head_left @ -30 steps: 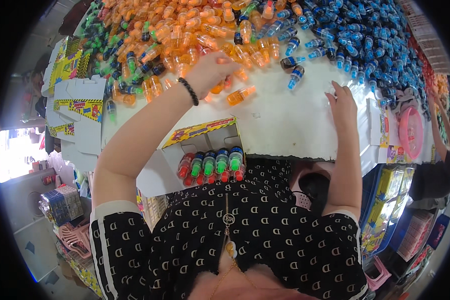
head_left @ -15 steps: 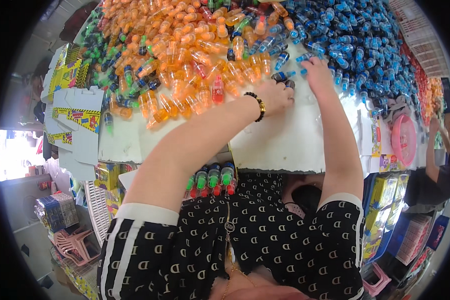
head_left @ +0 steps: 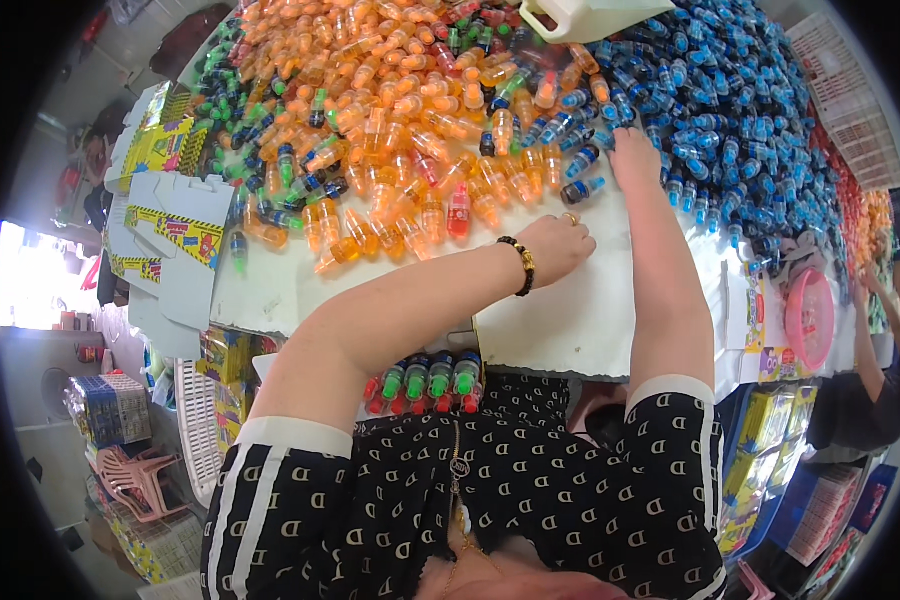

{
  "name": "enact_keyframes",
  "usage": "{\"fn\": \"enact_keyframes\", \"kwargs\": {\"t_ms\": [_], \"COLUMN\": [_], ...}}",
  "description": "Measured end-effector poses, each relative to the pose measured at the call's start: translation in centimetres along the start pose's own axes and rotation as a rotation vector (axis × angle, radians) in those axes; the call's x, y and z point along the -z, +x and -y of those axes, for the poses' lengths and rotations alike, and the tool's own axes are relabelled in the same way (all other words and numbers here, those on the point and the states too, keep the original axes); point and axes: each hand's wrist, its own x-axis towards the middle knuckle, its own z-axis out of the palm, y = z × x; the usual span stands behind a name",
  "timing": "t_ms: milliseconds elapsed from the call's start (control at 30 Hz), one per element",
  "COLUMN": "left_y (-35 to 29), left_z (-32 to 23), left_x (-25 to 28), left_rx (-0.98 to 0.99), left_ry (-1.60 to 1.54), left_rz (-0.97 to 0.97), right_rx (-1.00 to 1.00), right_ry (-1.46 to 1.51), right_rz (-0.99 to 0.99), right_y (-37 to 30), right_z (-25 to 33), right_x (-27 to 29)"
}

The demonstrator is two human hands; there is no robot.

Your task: Packaging small colorful bottles into boxes and bags on a production line.

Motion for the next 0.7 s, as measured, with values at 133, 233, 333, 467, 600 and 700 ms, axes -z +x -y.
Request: {"fn": "enact_keyframes", "kwargs": {"t_ms": [133,233,333,467,600,700], "left_y": [-1.4,-3.6,-3.2,1.7,4.6,1.7], "left_z": [1.2,4.6,7.8,8.9,9.9,12.1], "left_x": [3.8,5.8,5.2,0.7,-3.5,-5.6], "left_rx": [0.222,0.725,0.835,0.888,0.430,0.344], "left_ry": [-0.222,-0.882,-0.906,-0.950,-0.038,0.186], "left_rz": [0.080,0.099,-0.085,-0.079,0.098,0.156], "right_rx": [-0.116,-0.443,-0.560,-0.665,-0.609,-0.537], "right_ry": [-0.002,0.577,0.934,1.178,1.388,1.470], "right_rz": [0.156,0.213,0.686,0.533,0.269,0.375], "right_y": [0.9,-0.3,-2.9,-5.8,-6.4,-5.7], "right_z": [0.0,1.7,0.4,2.0,3.2,6.5], "right_x": [2.6,7.4,8.2,5.2,1.3,2.8]}}
